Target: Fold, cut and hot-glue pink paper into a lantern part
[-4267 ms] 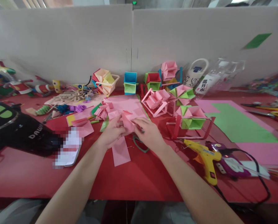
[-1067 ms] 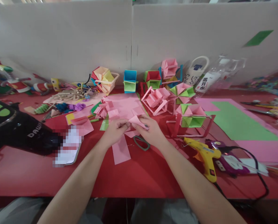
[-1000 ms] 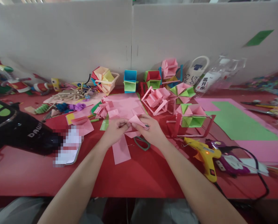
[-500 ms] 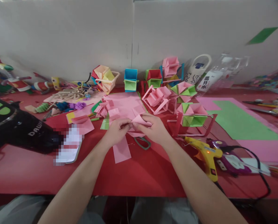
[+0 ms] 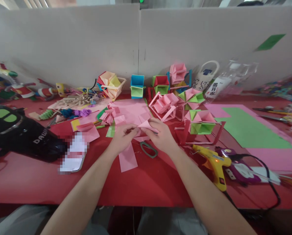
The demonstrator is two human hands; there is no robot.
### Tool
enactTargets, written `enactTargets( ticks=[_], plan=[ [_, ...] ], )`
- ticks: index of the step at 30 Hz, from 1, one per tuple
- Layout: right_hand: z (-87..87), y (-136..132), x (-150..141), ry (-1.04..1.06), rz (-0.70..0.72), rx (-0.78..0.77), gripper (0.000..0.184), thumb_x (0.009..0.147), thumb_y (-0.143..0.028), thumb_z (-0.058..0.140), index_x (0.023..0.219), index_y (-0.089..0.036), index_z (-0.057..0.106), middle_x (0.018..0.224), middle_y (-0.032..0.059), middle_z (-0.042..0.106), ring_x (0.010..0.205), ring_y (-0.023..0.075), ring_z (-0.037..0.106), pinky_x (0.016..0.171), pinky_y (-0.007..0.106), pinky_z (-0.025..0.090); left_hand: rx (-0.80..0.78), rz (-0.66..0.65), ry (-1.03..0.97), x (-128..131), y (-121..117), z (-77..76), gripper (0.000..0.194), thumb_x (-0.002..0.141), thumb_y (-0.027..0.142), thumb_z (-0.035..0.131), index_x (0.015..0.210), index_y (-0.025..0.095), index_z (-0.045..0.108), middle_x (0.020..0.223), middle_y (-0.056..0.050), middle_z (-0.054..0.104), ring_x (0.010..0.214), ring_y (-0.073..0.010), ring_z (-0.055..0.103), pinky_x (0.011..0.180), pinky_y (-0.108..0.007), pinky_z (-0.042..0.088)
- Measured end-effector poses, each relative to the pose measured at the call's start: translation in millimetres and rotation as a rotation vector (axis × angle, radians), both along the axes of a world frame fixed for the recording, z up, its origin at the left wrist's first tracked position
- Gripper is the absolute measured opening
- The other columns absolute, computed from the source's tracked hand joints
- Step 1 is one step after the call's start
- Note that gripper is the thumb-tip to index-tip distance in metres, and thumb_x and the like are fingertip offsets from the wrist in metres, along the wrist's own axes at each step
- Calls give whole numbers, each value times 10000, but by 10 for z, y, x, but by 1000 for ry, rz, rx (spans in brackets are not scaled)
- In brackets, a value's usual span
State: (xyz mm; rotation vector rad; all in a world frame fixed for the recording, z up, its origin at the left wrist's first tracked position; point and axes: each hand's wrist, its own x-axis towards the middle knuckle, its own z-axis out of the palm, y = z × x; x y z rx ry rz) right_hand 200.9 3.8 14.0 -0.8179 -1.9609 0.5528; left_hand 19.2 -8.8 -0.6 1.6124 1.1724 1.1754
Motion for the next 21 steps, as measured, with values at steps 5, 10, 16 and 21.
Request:
enactTargets(
  ticks=[5, 10, 16, 21],
  plan=[
    [-45, 43, 28, -118, -40, 147, 308, 924, -239, 575, 620, -196, 603, 776, 40, 574, 775, 189, 522, 733, 344, 423, -155, 35, -174, 19, 5, -28, 189, 816, 355, 648, 840, 187, 732, 691, 13, 602, 634, -118, 531, 629, -238, 486],
    [-40, 12, 33, -174, -18, 176, 285, 930, -244, 558, 650, -196, 582, 883, 61, 576, 853, 201, 524, 801, 367, 442, -324, 13, -429, 5, -4, -7, 235, 758, 385, 727, 854, 171, 720, 677, 13, 618, 600, -112, 564, 624, -253, 517],
    [-58, -23, -6, -181, 13, 146, 165, 934, -314, 582, 850, -207, 676, 978, 70, 601, 959, 222, 556, 890, 399, 467, -355, -20, -469, 14, -8, 10, 350, 763, 466, 754, 920, 155, 724, 737, -13, 676, 620, -109, 612, 627, -241, 530],
    [-113, 26, 7, -124, -19, 171, 277, 797, -458, 752, 898, -209, 685, 1087, 90, 636, 1034, 255, 595, 924, 417, 489, -331, -3, -470, 16, 14, -13, 407, 747, 529, 746, 881, 146, 710, 726, -12, 676, 629, -133, 630, 584, -247, 524]
  ],
)
